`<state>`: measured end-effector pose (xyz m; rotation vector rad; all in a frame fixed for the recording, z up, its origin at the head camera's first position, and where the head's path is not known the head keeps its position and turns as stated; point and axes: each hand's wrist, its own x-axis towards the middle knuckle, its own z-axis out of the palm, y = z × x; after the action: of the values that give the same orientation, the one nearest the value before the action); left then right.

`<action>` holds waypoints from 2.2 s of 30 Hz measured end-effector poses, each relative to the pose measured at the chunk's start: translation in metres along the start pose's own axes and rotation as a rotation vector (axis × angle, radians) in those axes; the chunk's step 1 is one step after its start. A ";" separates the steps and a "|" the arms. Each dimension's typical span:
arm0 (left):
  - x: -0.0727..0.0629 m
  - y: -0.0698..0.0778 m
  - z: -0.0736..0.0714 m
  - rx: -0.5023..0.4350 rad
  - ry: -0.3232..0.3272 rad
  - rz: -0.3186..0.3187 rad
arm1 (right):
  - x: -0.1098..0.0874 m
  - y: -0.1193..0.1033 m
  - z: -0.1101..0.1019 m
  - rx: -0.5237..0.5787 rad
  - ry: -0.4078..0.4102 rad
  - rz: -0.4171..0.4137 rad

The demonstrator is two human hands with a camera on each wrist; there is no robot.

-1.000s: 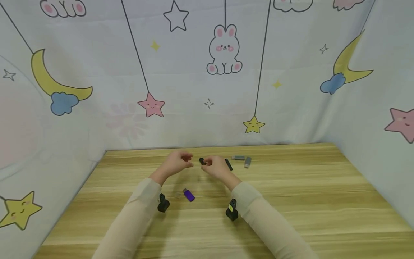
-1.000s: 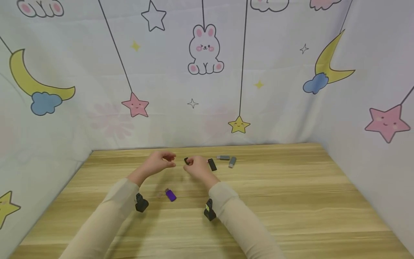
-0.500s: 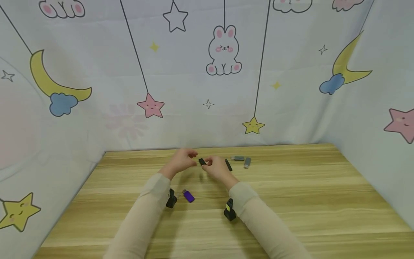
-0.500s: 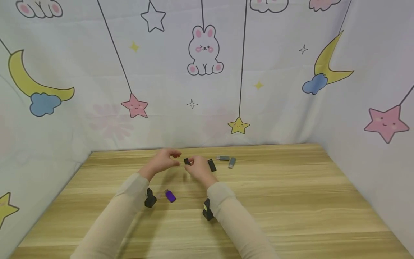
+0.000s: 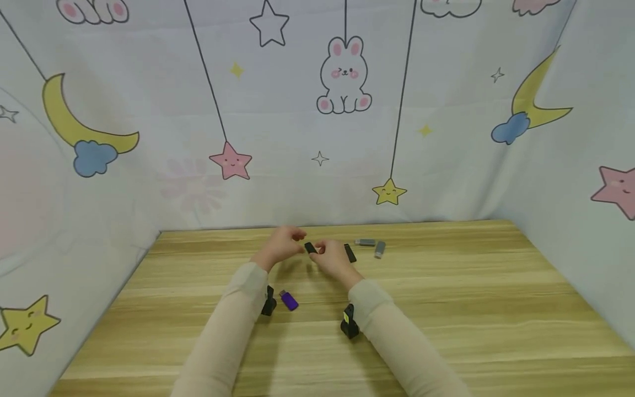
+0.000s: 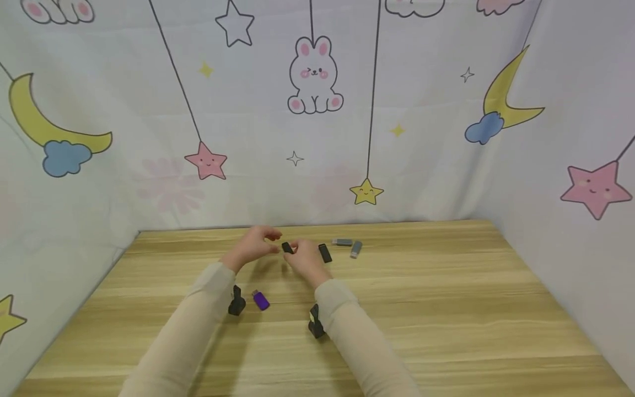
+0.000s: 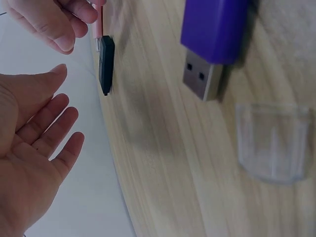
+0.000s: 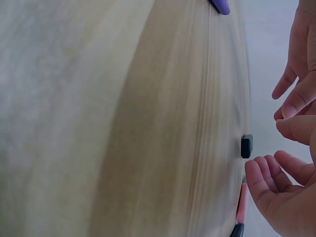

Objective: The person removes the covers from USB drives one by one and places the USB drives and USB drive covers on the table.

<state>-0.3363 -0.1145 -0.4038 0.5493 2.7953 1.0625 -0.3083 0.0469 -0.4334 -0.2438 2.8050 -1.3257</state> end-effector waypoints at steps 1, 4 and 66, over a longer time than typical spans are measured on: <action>0.001 -0.001 0.001 0.006 0.002 0.003 | 0.001 0.000 0.000 0.002 0.002 -0.001; 0.004 -0.003 0.004 -0.001 0.001 -0.001 | 0.002 0.001 0.002 0.009 0.003 -0.001; 0.014 -0.014 0.017 0.032 -0.117 0.022 | 0.005 0.010 0.006 -0.062 -0.015 -0.044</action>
<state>-0.3495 -0.1081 -0.4253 0.6252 2.7149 0.9588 -0.3135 0.0477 -0.4450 -0.3173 2.8469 -1.2408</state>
